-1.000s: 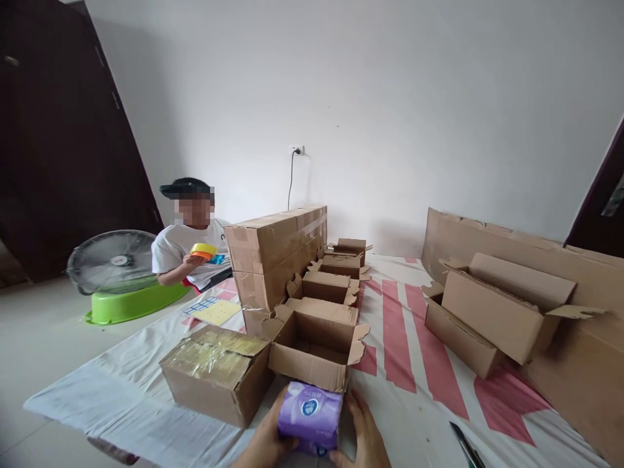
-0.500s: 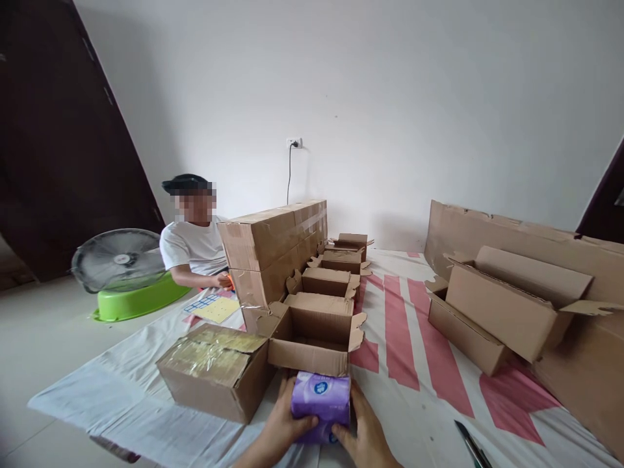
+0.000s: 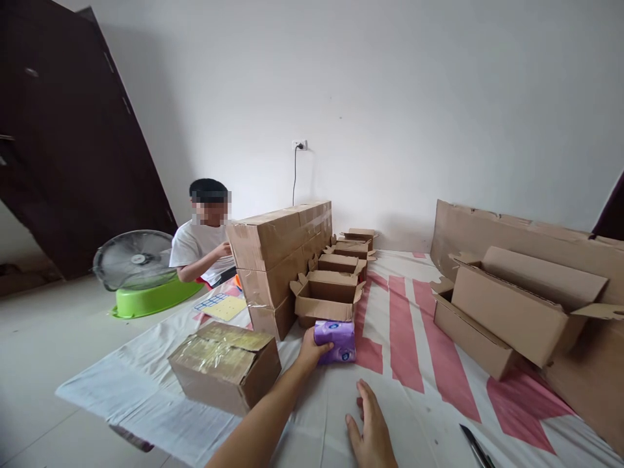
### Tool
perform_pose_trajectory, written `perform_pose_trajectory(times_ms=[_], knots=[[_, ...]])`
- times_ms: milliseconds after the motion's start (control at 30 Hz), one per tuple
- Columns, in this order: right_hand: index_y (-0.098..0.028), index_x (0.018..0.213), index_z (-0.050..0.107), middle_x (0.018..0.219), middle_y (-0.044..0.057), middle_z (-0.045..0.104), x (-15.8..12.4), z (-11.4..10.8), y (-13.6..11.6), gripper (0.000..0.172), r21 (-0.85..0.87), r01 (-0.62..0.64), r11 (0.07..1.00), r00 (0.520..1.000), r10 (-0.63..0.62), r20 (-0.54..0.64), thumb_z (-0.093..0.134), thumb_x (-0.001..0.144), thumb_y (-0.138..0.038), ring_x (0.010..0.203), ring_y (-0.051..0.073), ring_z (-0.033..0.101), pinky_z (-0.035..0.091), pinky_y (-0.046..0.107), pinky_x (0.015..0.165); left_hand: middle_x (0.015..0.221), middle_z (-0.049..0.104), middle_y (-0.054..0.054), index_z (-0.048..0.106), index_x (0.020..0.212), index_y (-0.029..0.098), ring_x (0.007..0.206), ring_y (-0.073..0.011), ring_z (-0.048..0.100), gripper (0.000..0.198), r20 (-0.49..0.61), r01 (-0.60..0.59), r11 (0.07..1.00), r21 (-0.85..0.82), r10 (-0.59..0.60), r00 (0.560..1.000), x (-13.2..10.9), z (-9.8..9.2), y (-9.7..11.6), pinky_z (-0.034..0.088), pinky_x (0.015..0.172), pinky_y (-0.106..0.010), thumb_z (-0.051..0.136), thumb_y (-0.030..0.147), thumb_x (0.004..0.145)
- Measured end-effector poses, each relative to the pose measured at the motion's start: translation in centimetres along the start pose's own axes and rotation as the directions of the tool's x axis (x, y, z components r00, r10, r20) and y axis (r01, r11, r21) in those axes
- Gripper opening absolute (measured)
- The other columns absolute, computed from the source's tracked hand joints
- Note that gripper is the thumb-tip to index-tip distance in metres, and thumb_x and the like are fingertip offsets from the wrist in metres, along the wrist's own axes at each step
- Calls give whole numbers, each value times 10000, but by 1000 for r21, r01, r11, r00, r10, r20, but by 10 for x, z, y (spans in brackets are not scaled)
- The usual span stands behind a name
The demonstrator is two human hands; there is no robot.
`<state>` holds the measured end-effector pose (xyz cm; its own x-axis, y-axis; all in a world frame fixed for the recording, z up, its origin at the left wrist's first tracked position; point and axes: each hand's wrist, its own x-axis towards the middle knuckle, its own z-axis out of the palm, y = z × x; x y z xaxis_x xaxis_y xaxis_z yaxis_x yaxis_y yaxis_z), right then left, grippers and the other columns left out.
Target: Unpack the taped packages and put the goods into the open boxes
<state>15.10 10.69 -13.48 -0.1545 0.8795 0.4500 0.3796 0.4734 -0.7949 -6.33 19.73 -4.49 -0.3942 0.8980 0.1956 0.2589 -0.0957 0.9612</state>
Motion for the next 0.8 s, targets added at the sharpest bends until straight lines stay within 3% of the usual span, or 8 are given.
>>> perform_pose_trajectory(times_ms=[133,267,400,467,533,633,733,800], knots=[[-231,1306,552,1208,111,671,1,-5,-5,477,18,-35,999,999,35,-18,563,835,-308,942,224,697,586,326,793,991,704,-62,578,1050,155,938,-259,672,521,16,44,999,-31,-44,999,-16,-9,-9,530,854,-363,729,80,558],[-239,1245,585,1135,92,692,2,-5,-10,432,1,-57,998,998,57,-10,560,819,-309,910,220,693,582,333,799,1067,712,-50,553,1158,184,973,-227,676,561,11,33,999,-16,-33,999,-42,-29,-19,531,865,-318,702,96,624],[-234,1240,585,1160,91,683,3,-5,-13,425,-38,-57,998,998,57,14,555,825,-320,926,216,688,568,347,858,1166,688,-92,502,1263,168,1063,-247,666,607,-74,32,997,77,-27,997,-37,-43,-23,520,939,-357,669,108,682],[-223,1236,583,1150,96,685,2,-6,-13,418,-50,-65,997,998,66,22,540,834,-328,931,214,687,570,345,852,1313,604,-153,427,1353,152,1228,-287,582,666,-167,34,988,151,-8,986,-27,-43,-24,462,1038,-412,636,104,723],[-217,1232,584,1155,98,686,2,-7,-14,411,-60,-69,996,997,71,34,531,840,-327,944,214,685,571,344,848,1485,421,-216,298,1448,124,1416,-324,375,728,-269,32,972,234,33,963,-19,-39,-24,346,1142,-474,580,99,777],[-221,1216,599,1163,94,689,2,-8,-15,403,-65,-67,996,997,69,31,533,832,-326,947,216,686,573,345,843,1583,202,-254,151,1506,70,1506,-353,123,770,-345,12,935,353,119,931,-20,-29,-23,223,1203,-525,519,104,830],[-227,1202,612,1153,88,693,1,-7,-15,394,-62,-68,996,997,69,21,536,827,-322,942,216,688,575,346,840,1590,160,-261,132,1519,37,1503,-387,93,764,-343,-24,892,451,199,918,-32,-21,-21,219,1202,-559,509,150,864],[-230,1197,617,1148,86,694,1,-7,-15,391,-61,-68,996,997,70,25,538,825,-320,945,218,688,575,348,844,1579,209,-244,212,1512,50,1493,-393,132,696,-322,-48,863,503,239,916,-40,-19,-19,207,1198,-579,493,166,886]])
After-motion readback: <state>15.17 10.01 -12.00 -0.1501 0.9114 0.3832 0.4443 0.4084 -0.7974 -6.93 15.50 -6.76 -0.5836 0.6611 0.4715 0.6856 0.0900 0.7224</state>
